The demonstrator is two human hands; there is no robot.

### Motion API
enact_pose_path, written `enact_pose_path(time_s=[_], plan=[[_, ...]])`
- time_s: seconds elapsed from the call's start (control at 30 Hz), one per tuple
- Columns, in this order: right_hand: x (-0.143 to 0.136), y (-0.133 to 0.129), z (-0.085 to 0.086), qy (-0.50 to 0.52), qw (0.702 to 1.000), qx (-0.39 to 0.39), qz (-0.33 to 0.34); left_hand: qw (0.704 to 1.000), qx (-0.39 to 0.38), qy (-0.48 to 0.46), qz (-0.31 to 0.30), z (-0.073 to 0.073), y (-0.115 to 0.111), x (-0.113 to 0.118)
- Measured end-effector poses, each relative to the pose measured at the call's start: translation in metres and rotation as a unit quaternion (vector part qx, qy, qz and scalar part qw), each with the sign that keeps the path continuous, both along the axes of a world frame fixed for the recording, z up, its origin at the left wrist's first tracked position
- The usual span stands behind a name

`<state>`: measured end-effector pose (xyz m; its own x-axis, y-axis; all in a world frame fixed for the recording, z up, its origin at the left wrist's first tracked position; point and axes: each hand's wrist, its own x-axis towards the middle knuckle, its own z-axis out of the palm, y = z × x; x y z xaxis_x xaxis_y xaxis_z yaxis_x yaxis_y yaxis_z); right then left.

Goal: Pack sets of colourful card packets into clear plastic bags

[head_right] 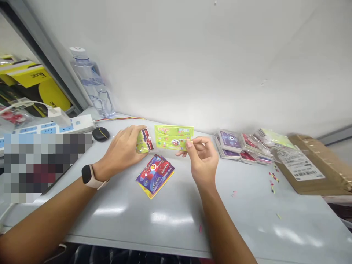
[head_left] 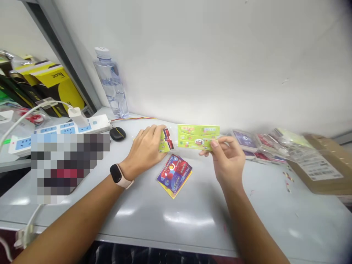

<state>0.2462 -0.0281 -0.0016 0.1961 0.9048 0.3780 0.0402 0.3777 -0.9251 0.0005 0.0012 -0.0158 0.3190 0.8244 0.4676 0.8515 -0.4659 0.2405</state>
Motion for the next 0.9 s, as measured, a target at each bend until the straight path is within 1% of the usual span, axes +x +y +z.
enact_pose_path(time_s=[0.03,0.07,0.23,0.37,0.5,0.57,0.6,0.67,0.73,0.8,0.9], plan=[[-0.002,0.000,-0.001,-0.005,1.000,0.012,-0.026,1.000,0.003,-0.002,-0.003,0.000,0.000,0.000],[-0.004,0.000,-0.003,-0.015,0.999,0.019,-0.037,1.000,0.007,-0.007,-0.005,-0.001,0.000,0.000],[-0.015,-0.004,-0.011,-0.055,0.998,0.019,-0.008,1.000,0.013,-0.026,-0.009,-0.004,0.001,0.000],[-0.023,-0.007,-0.014,-0.053,0.998,-0.012,-0.018,0.999,0.017,-0.007,-0.038,-0.004,0.000,0.002],[-0.029,-0.010,-0.019,-0.064,0.996,-0.059,0.008,0.996,0.010,0.018,-0.085,-0.002,-0.003,0.006],[-0.032,-0.012,-0.022,-0.100,0.992,-0.069,0.033,0.994,0.016,0.018,-0.103,-0.002,-0.005,0.007],[-0.034,-0.013,-0.023,-0.133,0.988,-0.060,0.047,0.994,0.020,0.018,-0.107,-0.002,-0.005,0.007],[-0.035,-0.015,-0.022,-0.208,0.975,-0.025,0.079,0.993,0.025,0.017,-0.111,-0.003,-0.006,0.008],[-0.035,-0.017,-0.020,-0.250,0.963,0.013,0.098,0.994,0.023,0.013,-0.107,-0.004,-0.006,0.008],[-0.031,-0.017,-0.017,-0.249,0.965,0.032,0.075,0.995,0.019,0.004,-0.099,-0.003,-0.005,0.007],[-0.021,-0.013,-0.014,-0.241,0.970,0.028,0.004,0.998,0.015,-0.016,-0.063,-0.001,-0.003,0.005]])
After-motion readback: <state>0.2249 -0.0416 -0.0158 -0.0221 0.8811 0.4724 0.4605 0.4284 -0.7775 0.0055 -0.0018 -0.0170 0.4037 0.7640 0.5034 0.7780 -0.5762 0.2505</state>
